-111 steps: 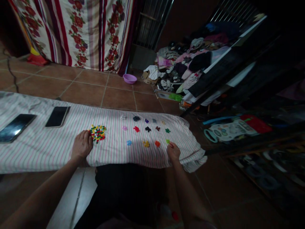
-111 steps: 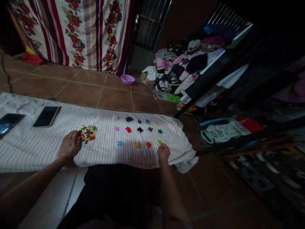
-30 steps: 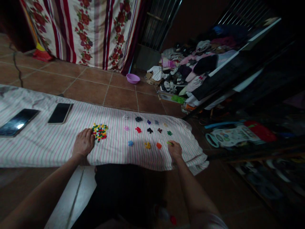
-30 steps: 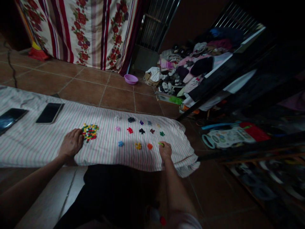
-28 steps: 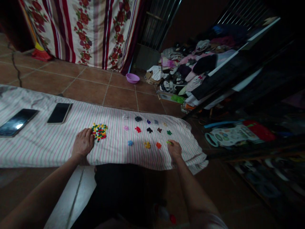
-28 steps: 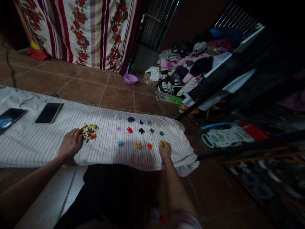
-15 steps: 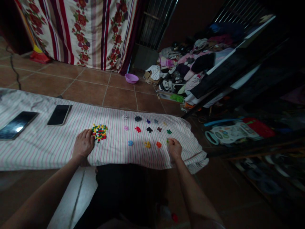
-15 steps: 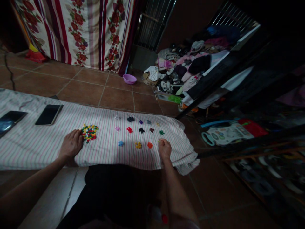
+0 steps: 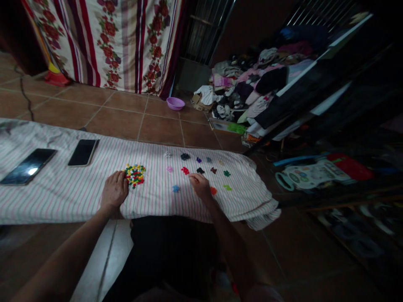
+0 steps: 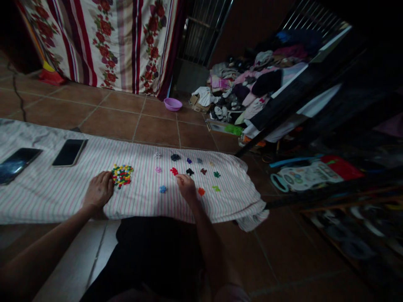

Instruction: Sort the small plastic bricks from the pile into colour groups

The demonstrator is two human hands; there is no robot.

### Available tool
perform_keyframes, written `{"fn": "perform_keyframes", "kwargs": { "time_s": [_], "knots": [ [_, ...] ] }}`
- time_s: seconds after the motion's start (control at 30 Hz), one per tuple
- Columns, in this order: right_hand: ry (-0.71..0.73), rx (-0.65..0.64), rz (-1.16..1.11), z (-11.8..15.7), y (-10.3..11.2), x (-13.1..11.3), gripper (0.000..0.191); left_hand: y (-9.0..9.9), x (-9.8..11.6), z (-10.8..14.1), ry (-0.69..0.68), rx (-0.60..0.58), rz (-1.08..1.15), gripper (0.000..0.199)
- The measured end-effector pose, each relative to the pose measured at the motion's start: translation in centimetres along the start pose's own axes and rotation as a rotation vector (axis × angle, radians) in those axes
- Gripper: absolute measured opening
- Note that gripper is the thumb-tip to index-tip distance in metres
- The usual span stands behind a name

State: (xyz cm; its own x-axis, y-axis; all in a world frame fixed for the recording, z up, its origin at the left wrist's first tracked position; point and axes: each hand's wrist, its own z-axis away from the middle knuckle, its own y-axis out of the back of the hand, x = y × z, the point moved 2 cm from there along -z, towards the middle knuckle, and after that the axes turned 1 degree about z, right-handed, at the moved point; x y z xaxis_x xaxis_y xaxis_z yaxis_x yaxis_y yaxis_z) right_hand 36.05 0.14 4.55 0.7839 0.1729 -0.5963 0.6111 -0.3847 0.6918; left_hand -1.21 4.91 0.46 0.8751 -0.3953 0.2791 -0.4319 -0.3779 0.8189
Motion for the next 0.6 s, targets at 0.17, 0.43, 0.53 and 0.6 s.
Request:
{"fn": "perform_keyframes", "kwargs": {
  "time_s": [0.17,0.43,0.53,0.6],
  "knots": [
    [0.117,-0.211,-0.051,-0.1,-5.1,-4.4,0.023,0.1,0.0,-0.1,0.0,-0.014,-0.016,0.039],
    [0.187,-0.471,-0.1,0.6,-12.0,-10.0,0.023,0.1,0.2,0.0,0.032,-0.012,0.001,0.038],
    [0.153,-0.492,-0.059,0.4,-13.0,-11.3,0.024,0.0,0.1,0.0,0.034,-0.02,0.036,0.039],
    [0.114,-0.493,-0.031,0.2,-13.4,-11.9,0.025,0.0,0.1,0.0,0.032,-0.019,0.05,0.039]
  ]
}}
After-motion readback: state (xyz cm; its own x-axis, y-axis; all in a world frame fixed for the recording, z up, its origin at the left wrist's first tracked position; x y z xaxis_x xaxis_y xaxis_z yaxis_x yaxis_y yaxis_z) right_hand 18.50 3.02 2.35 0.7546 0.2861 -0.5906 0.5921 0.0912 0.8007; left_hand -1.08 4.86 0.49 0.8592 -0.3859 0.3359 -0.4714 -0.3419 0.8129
